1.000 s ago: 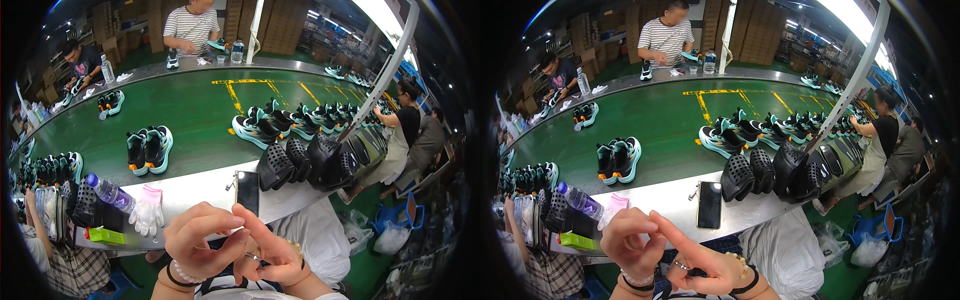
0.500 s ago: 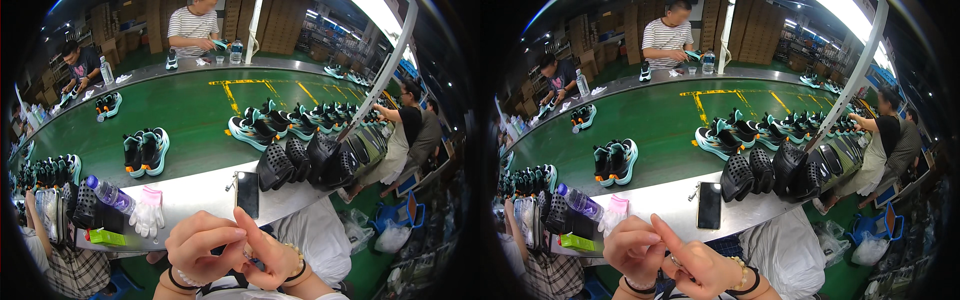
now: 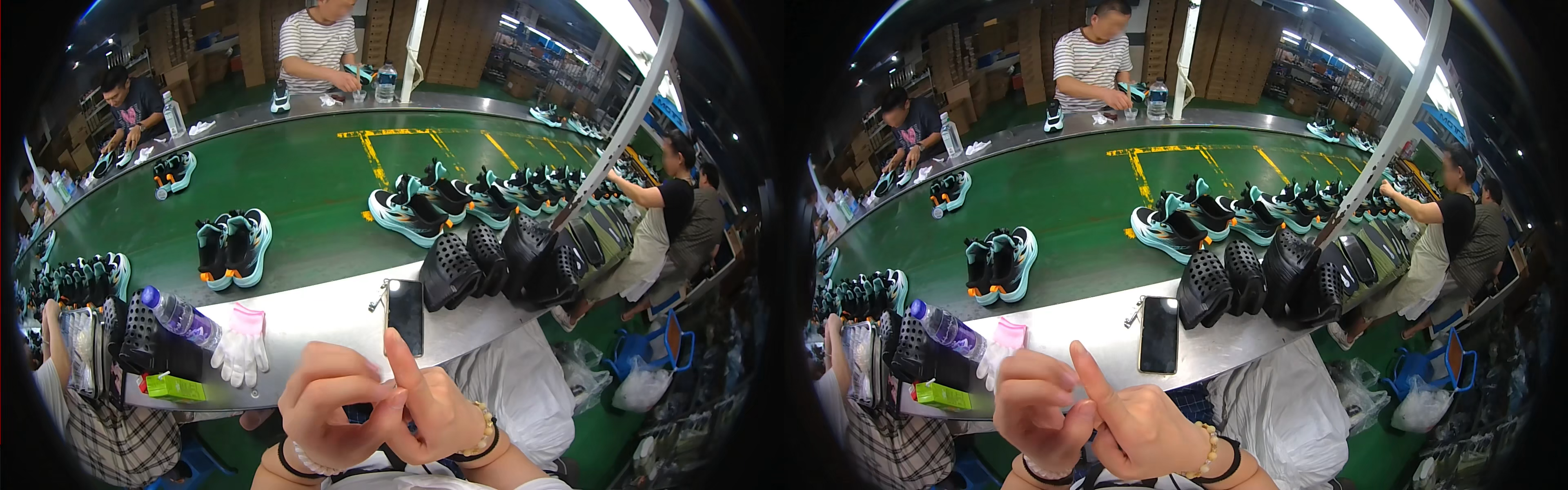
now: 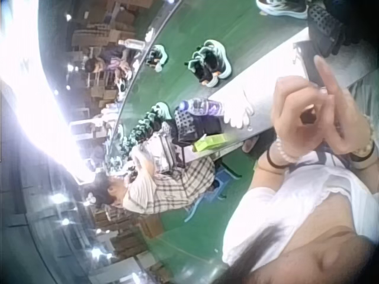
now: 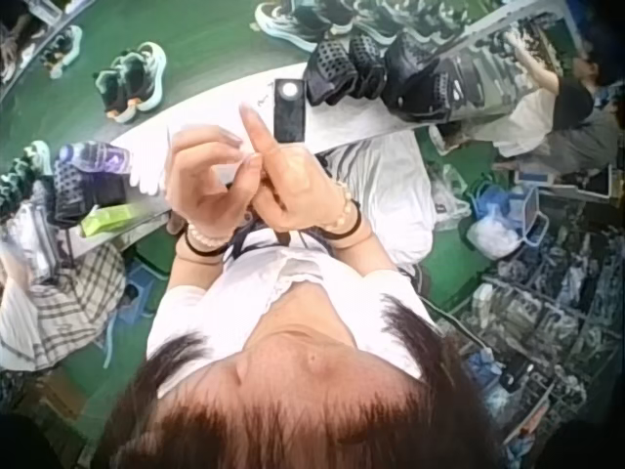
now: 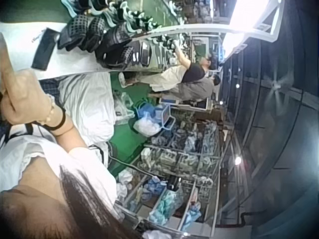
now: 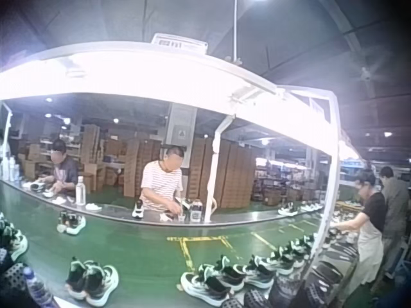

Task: Manually assemble and check components of athletic shoes on a factory production line.

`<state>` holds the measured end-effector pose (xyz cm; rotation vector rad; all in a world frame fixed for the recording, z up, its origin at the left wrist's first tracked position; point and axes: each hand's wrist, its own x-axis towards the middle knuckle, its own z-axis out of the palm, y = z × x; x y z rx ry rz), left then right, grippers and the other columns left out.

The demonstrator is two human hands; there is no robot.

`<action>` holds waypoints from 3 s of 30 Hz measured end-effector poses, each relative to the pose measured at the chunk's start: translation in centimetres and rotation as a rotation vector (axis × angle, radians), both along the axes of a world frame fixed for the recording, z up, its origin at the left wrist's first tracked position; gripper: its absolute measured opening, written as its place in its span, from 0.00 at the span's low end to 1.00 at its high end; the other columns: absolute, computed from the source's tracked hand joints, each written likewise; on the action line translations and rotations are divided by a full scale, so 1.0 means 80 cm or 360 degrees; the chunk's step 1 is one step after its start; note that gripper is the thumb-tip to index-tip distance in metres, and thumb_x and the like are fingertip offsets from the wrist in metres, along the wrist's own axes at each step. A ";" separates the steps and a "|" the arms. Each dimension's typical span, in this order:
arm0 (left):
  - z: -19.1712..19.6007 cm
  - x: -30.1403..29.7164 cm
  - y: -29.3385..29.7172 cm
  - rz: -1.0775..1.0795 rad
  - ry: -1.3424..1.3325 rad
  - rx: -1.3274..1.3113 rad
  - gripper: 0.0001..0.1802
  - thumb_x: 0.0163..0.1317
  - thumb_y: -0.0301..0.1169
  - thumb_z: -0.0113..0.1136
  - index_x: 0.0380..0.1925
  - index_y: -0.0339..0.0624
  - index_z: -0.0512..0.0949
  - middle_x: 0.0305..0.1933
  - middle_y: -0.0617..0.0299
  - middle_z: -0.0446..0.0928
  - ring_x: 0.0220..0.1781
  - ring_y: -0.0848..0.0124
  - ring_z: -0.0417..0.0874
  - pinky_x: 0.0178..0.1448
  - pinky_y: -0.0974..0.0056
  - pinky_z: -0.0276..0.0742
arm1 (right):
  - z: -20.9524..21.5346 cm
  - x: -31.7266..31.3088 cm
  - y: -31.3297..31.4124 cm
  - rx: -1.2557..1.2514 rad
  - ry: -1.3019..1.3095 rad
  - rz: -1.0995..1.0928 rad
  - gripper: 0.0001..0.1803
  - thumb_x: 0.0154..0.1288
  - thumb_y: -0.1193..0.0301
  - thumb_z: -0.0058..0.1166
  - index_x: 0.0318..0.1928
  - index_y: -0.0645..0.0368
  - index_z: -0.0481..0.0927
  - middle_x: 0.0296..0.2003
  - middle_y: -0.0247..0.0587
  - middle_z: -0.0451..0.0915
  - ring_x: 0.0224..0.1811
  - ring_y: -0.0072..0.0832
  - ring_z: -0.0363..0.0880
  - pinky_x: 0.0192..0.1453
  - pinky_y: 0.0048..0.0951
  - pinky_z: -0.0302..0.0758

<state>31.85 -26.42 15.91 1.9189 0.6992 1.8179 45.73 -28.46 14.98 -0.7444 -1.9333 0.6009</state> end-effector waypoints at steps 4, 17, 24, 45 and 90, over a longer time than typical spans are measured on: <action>-0.008 0.005 -0.002 0.0049 0.0016 0.0165 0.25 0.43 0.15 0.65 0.35 0.46 0.60 0.36 0.59 0.62 0.37 0.65 0.73 0.38 0.64 0.78 | -0.002 0.000 0.004 0.0029 -0.0092 -0.0090 0.43 0.48 0.82 0.46 0.67 0.78 0.50 0.12 0.40 0.68 0.12 0.35 0.69 0.18 0.33 0.66; -0.011 0.018 -0.006 -0.0006 -0.0028 0.0105 0.22 0.45 0.14 0.67 0.32 0.45 0.66 0.37 0.59 0.66 0.38 0.62 0.81 0.34 0.67 0.77 | -0.011 0.011 0.010 0.0161 -0.0212 -0.0272 0.43 0.45 0.81 0.49 0.67 0.74 0.55 0.11 0.34 0.64 0.11 0.31 0.67 0.18 0.31 0.66; -0.015 0.026 0.004 -0.0018 0.0026 0.0147 0.20 0.45 0.13 0.66 0.31 0.44 0.66 0.35 0.59 0.68 0.37 0.62 0.80 0.34 0.68 0.76 | -0.015 0.020 0.015 0.0159 -0.0248 -0.0304 0.44 0.44 0.81 0.49 0.67 0.74 0.56 0.11 0.34 0.64 0.11 0.30 0.67 0.19 0.31 0.66; -0.024 0.047 0.015 -0.0056 -0.0058 -0.0030 0.18 0.47 0.12 0.64 0.27 0.43 0.66 0.33 0.59 0.69 0.37 0.65 0.79 0.36 0.68 0.76 | -0.023 0.044 0.021 0.0107 -0.0298 -0.0332 0.46 0.40 0.80 0.50 0.67 0.73 0.57 0.13 0.34 0.66 0.13 0.31 0.69 0.21 0.31 0.69; -0.019 0.078 0.038 0.0433 0.0805 0.0039 0.10 0.38 0.20 0.64 0.24 0.39 0.76 0.24 0.62 0.75 0.27 0.62 0.76 0.30 0.62 0.73 | -0.028 0.103 0.032 0.0110 -0.0689 -0.0301 0.43 0.40 0.78 0.51 0.64 0.74 0.62 0.12 0.33 0.67 0.14 0.28 0.70 0.23 0.28 0.70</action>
